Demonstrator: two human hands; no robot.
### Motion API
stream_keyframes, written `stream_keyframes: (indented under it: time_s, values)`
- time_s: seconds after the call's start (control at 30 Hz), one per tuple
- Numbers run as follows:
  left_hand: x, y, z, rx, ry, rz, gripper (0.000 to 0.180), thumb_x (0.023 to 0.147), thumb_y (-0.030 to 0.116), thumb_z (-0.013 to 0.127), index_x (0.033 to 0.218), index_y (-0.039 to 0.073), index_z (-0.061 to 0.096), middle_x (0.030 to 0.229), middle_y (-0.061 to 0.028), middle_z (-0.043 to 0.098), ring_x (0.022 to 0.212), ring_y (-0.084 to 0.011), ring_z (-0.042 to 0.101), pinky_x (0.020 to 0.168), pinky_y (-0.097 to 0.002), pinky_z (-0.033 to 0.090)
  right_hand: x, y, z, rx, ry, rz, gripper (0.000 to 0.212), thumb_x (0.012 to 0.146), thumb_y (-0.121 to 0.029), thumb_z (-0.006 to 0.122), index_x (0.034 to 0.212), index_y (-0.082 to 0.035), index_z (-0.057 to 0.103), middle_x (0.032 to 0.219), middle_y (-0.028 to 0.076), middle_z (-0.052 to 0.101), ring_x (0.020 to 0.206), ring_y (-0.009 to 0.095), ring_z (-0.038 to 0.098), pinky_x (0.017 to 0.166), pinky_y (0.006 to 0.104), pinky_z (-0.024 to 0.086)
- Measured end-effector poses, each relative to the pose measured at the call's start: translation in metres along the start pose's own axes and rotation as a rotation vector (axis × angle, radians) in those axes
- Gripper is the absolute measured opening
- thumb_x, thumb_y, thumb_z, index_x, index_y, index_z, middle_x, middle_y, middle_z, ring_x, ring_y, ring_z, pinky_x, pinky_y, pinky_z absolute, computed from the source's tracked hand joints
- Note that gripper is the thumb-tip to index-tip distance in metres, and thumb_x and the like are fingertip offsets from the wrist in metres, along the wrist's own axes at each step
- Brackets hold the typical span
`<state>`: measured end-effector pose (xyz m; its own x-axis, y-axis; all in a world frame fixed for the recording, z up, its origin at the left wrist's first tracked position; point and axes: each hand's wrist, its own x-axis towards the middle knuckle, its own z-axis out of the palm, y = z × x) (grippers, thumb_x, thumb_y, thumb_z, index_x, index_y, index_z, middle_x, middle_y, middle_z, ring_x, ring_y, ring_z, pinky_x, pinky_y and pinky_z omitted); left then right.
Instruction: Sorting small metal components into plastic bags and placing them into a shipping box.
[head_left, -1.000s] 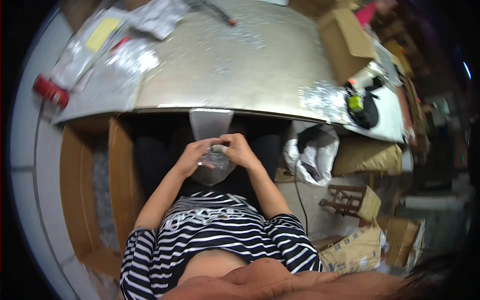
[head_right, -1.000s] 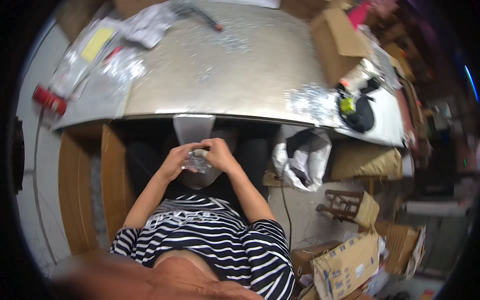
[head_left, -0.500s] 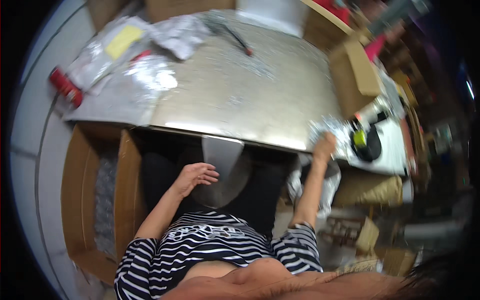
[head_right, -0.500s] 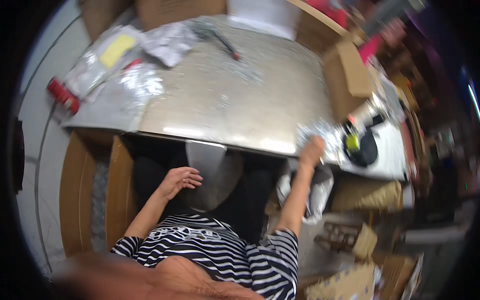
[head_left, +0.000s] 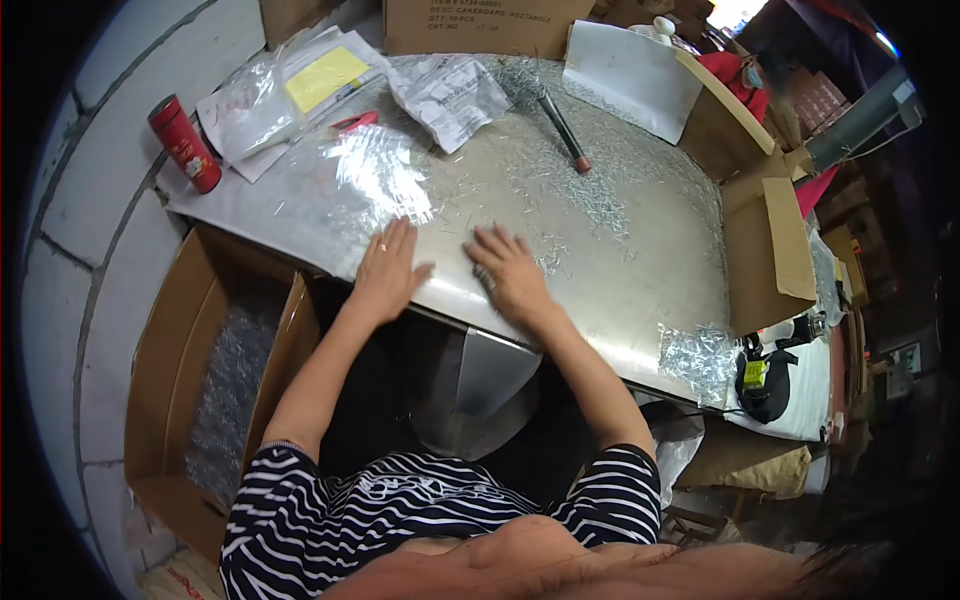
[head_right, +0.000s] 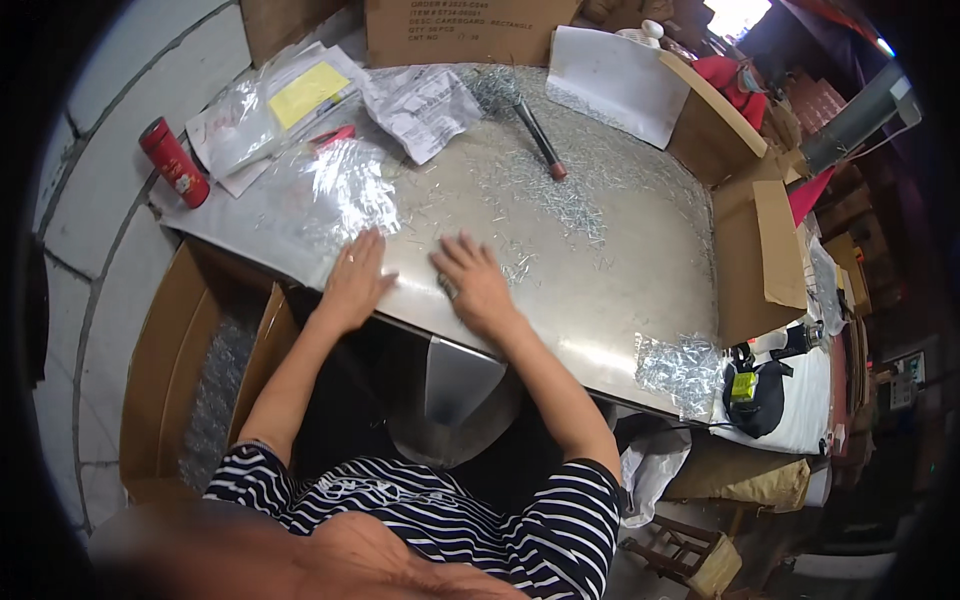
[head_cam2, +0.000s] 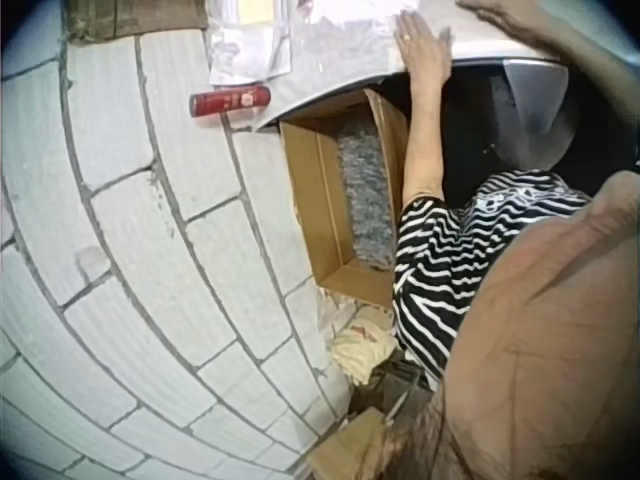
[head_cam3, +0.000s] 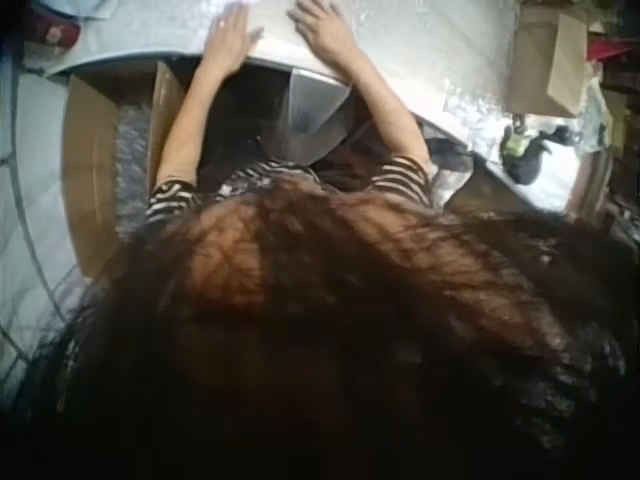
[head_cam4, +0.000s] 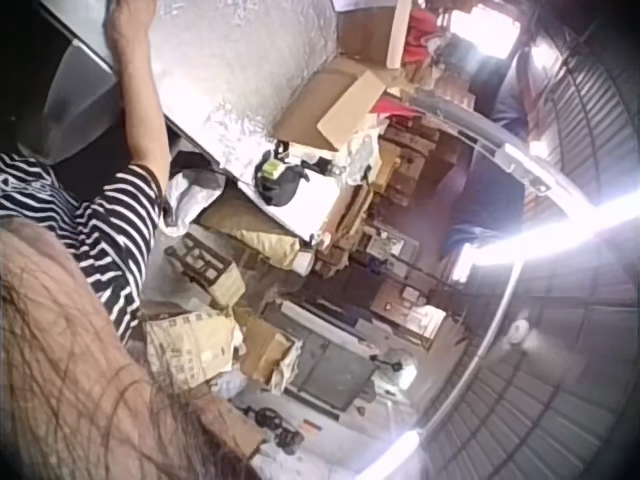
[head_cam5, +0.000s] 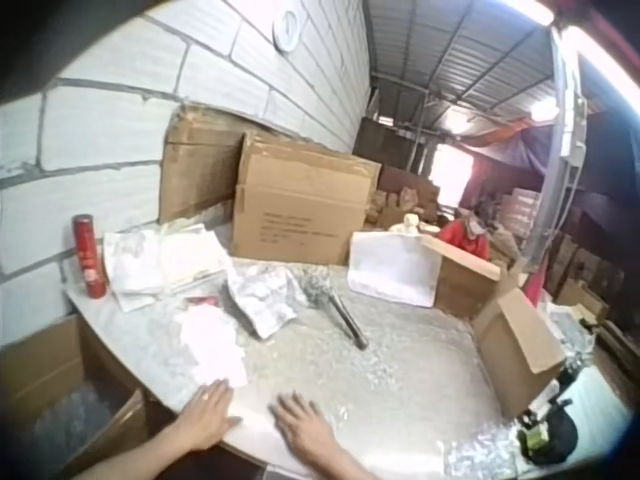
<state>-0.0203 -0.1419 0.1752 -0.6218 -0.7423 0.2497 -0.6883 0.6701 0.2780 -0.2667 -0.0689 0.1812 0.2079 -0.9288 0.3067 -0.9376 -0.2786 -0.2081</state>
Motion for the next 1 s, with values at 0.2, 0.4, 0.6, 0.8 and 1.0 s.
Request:
stream_keyframes:
  time_s: [0.2, 0.4, 0.6, 0.8, 1.0]
  values:
    - [-0.056, 0.019, 0.025, -0.099, 0.321, 0.243, 0.047, 0.084, 0.018, 0.065, 0.127, 0.003, 0.054, 0.132, -0.0146, 0.052, 0.124, -0.03, 0.048, 0.107, -0.0433, 0.034, -0.006, 0.104, -0.011, -0.201, 0.119, 0.353, 0.046, 0.093, -0.02, 0.048, 0.136, -0.002, 0.047, 0.146, 0.016, 0.042, 0.139, 0.036, 0.032, 0.113, 0.0493, 0.025]
    - [-0.053, 0.019, 0.022, -0.478, 0.545, 0.186, 0.004, 0.08, 0.003, 0.064, 0.08, 0.005, 0.061, 0.082, -0.0098, 0.059, 0.083, -0.0287, 0.057, 0.078, -0.0395, 0.044, -0.044, 0.031, -0.03, 0.194, 0.022, 0.454, 0.041, 0.094, -0.013, 0.048, 0.132, 0.001, 0.051, 0.143, 0.02, 0.045, 0.135, 0.036, 0.038, 0.113, 0.0393, 0.029]
    - [-0.059, 0.058, -0.01, -0.962, 0.129, 0.09, 0.008, 0.088, 0.004, 0.06, 0.083, -0.001, 0.061, 0.077, -0.0098, 0.057, 0.076, -0.0216, 0.058, 0.07, -0.0314, 0.045, -0.091, -0.076, -0.07, 0.743, 0.194, 0.498, 0.034, 0.087, -0.011, 0.065, 0.119, 0.0, 0.063, 0.119, 0.014, 0.065, 0.116, 0.025, 0.059, 0.1, 0.0329, 0.043]
    - [-0.1, 0.094, 0.0, -1.231, -0.158, -0.137, 0.005, 0.084, 0.002, 0.068, 0.087, -0.001, 0.066, 0.072, -0.0018, 0.063, 0.063, -0.0076, 0.056, 0.058, -0.0246, 0.046, -0.131, -0.118, -0.044, 1.061, 0.072, 0.598, 0.03, 0.084, -0.003, 0.069, 0.113, -0.001, 0.065, 0.091, 0.004, 0.068, 0.082, 0.01, 0.061, 0.077, 0.0247, 0.05]
    - [-0.141, 0.075, 0.041, -1.208, -0.65, 0.051, 0.007, 0.075, 0.003, 0.073, 0.079, -0.001, 0.07, 0.072, -0.0036, 0.068, 0.065, -0.0099, 0.062, 0.061, -0.0258, 0.049, -0.202, -0.127, 0.01, 1.09, -0.41, 0.459, 0.016, 0.081, -0.002, 0.067, 0.096, -0.001, 0.069, 0.081, 0.008, 0.069, 0.073, 0.011, 0.061, 0.069, 0.0285, 0.05]
